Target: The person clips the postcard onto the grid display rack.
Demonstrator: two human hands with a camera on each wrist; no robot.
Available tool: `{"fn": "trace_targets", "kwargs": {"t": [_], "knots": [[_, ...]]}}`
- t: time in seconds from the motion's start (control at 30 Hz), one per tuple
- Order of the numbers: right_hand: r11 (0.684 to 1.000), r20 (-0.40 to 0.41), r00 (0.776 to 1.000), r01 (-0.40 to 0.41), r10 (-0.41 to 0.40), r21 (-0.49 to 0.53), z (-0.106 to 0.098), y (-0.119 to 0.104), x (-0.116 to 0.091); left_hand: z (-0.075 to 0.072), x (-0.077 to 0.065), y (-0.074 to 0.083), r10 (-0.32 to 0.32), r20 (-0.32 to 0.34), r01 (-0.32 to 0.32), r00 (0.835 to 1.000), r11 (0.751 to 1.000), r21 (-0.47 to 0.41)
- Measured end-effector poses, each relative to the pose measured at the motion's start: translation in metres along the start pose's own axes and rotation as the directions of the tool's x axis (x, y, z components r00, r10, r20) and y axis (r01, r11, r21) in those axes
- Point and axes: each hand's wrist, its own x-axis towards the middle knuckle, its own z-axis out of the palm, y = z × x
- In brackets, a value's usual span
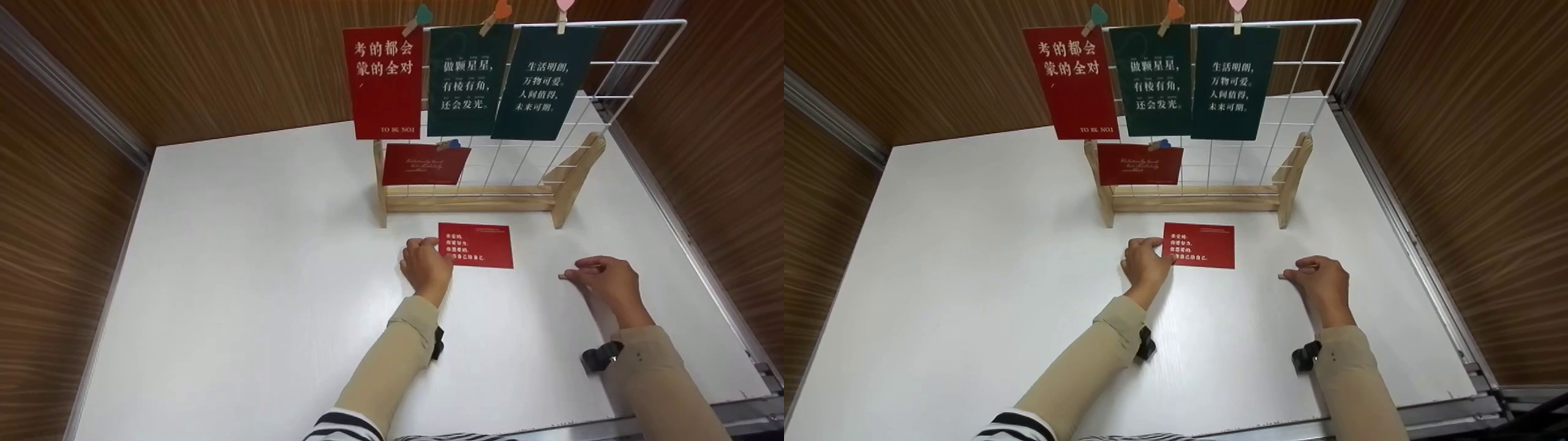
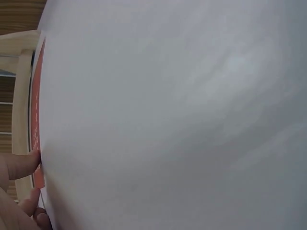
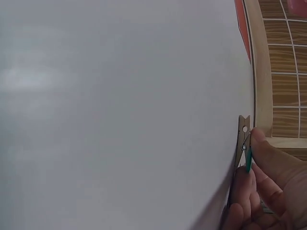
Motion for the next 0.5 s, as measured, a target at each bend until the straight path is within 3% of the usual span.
{"fn": "trace_targets", "kwargs": {"t": [0.5], "knots": [[1.000, 0.029, 0.999, -0.013, 0.014, -0.022, 0.0055, -0.0104, 0.0072, -0.0053, 0.0061, 0.0006, 0.016, 0.016, -0.017, 1.000, 0.998, 0.061]]}}
